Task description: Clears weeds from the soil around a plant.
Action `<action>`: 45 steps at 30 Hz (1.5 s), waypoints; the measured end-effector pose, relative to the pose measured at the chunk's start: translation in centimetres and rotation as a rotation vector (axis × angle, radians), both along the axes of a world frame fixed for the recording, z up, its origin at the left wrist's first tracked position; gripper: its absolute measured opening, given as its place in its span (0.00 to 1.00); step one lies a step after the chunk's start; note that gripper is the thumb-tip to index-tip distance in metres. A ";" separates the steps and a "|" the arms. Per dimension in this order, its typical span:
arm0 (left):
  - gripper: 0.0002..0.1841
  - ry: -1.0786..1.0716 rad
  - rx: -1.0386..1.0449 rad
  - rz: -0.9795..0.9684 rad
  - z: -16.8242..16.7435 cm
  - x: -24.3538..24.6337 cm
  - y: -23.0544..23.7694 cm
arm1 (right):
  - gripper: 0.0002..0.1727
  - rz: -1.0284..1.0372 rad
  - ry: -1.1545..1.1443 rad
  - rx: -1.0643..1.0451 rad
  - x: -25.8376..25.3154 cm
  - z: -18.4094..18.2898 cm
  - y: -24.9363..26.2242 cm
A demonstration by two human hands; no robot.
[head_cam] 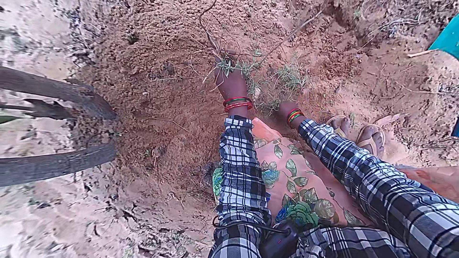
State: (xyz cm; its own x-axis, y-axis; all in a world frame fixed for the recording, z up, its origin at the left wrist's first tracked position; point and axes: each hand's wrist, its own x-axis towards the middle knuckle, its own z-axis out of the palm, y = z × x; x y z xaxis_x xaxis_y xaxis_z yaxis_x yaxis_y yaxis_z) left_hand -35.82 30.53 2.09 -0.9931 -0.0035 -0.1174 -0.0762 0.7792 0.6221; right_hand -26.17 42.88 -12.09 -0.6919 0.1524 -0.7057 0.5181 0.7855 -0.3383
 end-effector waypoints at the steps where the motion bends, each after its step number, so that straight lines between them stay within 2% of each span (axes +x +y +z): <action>1: 0.25 0.004 0.084 0.031 0.1 0.0 -0.1 | 0.15 0.063 -0.033 0.043 1.0 0.0 0.1; 2: 0.26 0.012 0.157 0.057 0.1 -0.1 -0.2 | 0.14 0.128 -0.070 0.069 2.3 -0.3 0.4; 4: 0.26 0.001 0.169 0.054 0.2 -0.2 -0.3 | 0.14 0.197 -0.087 0.098 6.0 -1.5 1.6; 7: 0.23 -0.042 -0.081 -0.089 0.6 -0.1 -0.1 | 0.14 0.227 -0.162 0.150 10.5 -1.8 4.7; 8: 0.22 -0.033 -0.090 -0.099 0.5 -0.1 -0.1 | 0.14 0.243 -0.217 0.178 11.0 -1.7 5.7; 10: 0.22 -0.024 -0.030 -0.073 0.5 -0.1 0.1 | 0.15 0.298 -0.304 0.201 10.6 -2.2 7.1; 12: 0.24 -0.018 0.091 -0.001 0.4 -0.1 -0.1 | 0.19 0.261 -0.298 0.164 9.1 -1.9 7.1; 14: 0.25 -0.030 0.092 0.009 0.4 -0.1 -0.3 | 0.23 0.123 -0.149 0.122 7.6 -0.9 6.2; 16: 0.24 -0.022 0.108 0.026 0.4 -0.2 -0.2 | 0.20 0.052 -0.008 0.088 5.8 0.8 4.7; 18: 0.23 -0.012 0.078 0.015 0.2 -0.2 -0.1 | 0.17 0.078 0.054 0.013 4.1 1.3 3.1; 19: 0.23 -0.010 0.081 0.009 0.1 -0.1 0.0 | 0.23 0.110 0.067 -0.021 3.3 0.8 2.3; 20: 0.24 -0.012 0.143 0.030 0.1 0.0 0.1 | 0.40 0.165 0.037 -0.037 2.6 0.1 1.6; 21: 0.25 -0.022 0.194 0.047 0.1 0.0 0.2 | 0.50 0.213 -0.011 -0.051 2.0 -0.3 1.0; 22: 0.25 -0.019 0.222 0.065 0.0 0.0 0.1 | 0.53 0.240 -0.036 -0.079 1.9 -0.5 0.5; 23: 0.26 -0.020 0.207 0.061 0.0 0.0 0.0 | 0.49 0.264 -0.022 -0.109 2.1 -0.9 0.5; 24: 0.25 -0.015 0.175 0.057 0.1 -0.1 -0.1 | 0.40 0.304 0.008 -0.130 2.7 -1.4 0.9; 26: 0.24 -0.023 0.077 0.015 0.4 -0.3 -0.2 | 0.34 0.365 0.006 -0.147 4.3 -2.2 2.2; 27: 0.23 -0.005 0.042 -0.005 0.4 -0.4 -0.3 | 0.35 0.345 -0.002 -0.162 5.2 -2.7 3.1; 28: 0.23 -0.005 0.015 -0.020 0.5 -0.5 -0.3 | 0.31 0.313 0.035 -0.167 6.3 -2.9 4.0; 30: 0.24 0.000 -0.030 -0.035 -0.2 -1.0 -0.5 | 0.17 0.178 0.098 -0.107 8.2 -2.5 5.4; 32: 0.24 0.082 -0.350 -0.143 -3.1 -2.5 -0.9 | 0.20 -0.008 0.009 -0.018 8.8 0.0 5.9; 33: 0.25 0.103 -0.469 -0.200 -4.1 -3.0 -1.0 | 0.22 -0.075 -0.017 0.016 8.9 0.1 6.3; 34: 0.25 0.102 -0.494 -0.222 -3.9 -2.9 -0.9 | 0.22 -0.100 -0.011 0.033 8.9 -0.3 6.6; 35: 0.24 0.096 -0.410 -0.192 -2.9 -2.2 -0.7 | 0.21 -0.084 0.014 0.027 8.7 -0.6 6.5; 36: 0.22 0.073 -0.212 -0.133 -1.2 -1.2 -0.4 | 0.22 -0.039 0.075 -0.006 8.5 -0.9 6.2; 38: 0.21 0.066 0.154 0.011 0.2 -0.2 -0.1 | 0.42 0.058 0.171 -0.112 7.0 -1.8 5.0; 40: 0.23 0.016 0.099 -0.007 0.6 0.0 0.0 | 0.56 0.144 0.175 -0.146 4.7 -2.4 2.9; 41: 0.24 0.012 0.130 0.022 0.5 0.0 0.0 | 0.58 0.194 0.164 -0.155 3.7 -2.6 1.8; 42: 0.26 0.010 0.168 0.053 0.4 0.0 0.1 | 0.54 0.244 0.165 -0.165 2.7 -2.9 0.9; 43: 0.27 0.006 0.182 0.065 0.4 0.0 0.1 | 0.48 0.289 0.168 -0.169 1.9 -3.1 0.3; 45: 0.27 -0.024 0.071 0.018 0.3 -0.1 0.0 | 0.35 0.355 0.137 -0.152 1.2 -2.8 -0.5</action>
State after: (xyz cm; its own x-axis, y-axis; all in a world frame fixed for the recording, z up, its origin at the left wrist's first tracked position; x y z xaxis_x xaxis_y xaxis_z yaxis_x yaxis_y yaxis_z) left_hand -35.92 30.56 2.38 -0.9898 -0.0125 -0.1422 -0.1060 0.7315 0.6736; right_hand -24.99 42.42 -14.90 -0.7719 -0.2117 -0.5995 0.1661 0.8430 -0.5116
